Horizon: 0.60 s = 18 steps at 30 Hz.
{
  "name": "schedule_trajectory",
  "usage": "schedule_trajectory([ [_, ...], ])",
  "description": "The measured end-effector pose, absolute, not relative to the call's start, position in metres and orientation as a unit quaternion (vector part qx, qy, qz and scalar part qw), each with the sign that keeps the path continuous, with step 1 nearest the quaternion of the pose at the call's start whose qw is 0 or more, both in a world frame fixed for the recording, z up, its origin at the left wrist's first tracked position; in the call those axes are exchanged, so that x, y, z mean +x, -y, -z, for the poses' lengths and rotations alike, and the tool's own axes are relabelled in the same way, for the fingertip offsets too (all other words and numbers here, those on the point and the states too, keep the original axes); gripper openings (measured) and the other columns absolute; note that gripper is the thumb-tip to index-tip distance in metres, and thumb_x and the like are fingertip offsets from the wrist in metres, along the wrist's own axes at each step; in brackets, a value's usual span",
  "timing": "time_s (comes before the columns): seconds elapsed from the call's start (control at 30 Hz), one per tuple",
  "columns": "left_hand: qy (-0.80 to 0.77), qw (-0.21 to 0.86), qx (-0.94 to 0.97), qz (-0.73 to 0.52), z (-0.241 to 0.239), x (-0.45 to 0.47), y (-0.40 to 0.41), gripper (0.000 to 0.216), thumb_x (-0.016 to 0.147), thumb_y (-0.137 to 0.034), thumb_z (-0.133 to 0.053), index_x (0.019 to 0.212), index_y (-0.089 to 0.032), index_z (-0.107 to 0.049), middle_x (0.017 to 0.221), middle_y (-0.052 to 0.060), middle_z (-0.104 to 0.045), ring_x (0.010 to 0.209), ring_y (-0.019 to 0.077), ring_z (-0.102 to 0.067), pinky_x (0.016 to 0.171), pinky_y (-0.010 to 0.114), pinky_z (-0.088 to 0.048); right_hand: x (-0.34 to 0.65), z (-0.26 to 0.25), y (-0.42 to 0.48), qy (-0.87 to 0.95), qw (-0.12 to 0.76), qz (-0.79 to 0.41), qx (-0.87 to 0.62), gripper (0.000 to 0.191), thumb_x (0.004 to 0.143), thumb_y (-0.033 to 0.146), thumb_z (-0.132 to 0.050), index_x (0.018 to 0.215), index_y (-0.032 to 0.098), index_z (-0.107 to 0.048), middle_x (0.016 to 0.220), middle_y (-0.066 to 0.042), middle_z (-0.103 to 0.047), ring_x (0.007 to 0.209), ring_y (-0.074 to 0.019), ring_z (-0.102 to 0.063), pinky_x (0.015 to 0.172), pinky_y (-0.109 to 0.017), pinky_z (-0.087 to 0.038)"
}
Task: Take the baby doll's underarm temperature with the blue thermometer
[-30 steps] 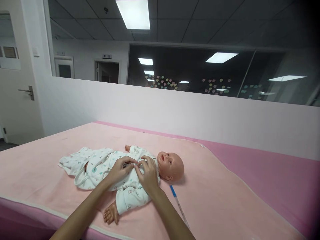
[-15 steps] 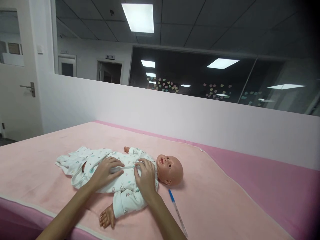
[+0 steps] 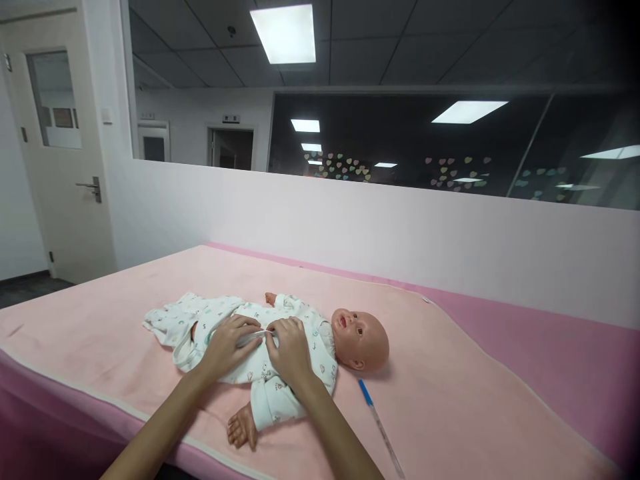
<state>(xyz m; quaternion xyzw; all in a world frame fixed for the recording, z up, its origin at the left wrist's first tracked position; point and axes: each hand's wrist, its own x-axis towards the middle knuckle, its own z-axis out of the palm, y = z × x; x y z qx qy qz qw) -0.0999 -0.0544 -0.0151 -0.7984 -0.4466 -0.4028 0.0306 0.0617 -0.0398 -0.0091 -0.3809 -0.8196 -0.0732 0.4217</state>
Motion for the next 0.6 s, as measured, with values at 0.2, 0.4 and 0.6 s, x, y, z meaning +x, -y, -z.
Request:
schedule_trajectory([
  [0.2,0.444,0.013,-0.803,0.398,0.0133,-0.0977,0.0546,0.018,0.081,-0.033,-0.048,0.087,-0.023,-0.062,0.096,0.003,-0.063,0.092,0.0201,-0.053,0.083,0.034,-0.039,0.0624,0.0147,0.0399,0.812,0.421,0.072,-0.397,0.009,0.079,0.014,-0.046,0.073,0.020,-0.049,0.072,-0.001,-0.057,0.075,-0.0160,-0.050,0.081,-0.032,-0.035],
  [0.4,0.433,-0.036,-0.801,0.413,0.0164,-0.0997,0.0508,0.020,0.083,-0.035,-0.045,0.090,-0.023,-0.060,0.099,0.003,-0.062,0.095,0.0198,-0.053,0.085,0.034,-0.039,0.0611,0.0153,0.0388,0.808,0.426,0.069,-0.402,0.011,0.080,0.014,-0.044,0.073,0.020,-0.050,0.073,-0.001,-0.057,0.074,-0.0165,-0.051,0.077,-0.031,-0.036],
  [0.6,0.417,-0.093,-0.799,0.423,0.0149,-0.1020,0.0486,0.018,0.082,-0.033,-0.048,0.088,-0.022,-0.061,0.105,0.004,-0.060,0.099,0.0204,-0.052,0.086,0.033,-0.040,0.0612,0.0158,0.0394,0.806,0.420,0.061,-0.413,0.012,0.083,0.014,-0.043,0.076,0.020,-0.051,0.073,-0.001,-0.058,0.076,-0.0171,-0.051,0.076,-0.031,-0.036],
])
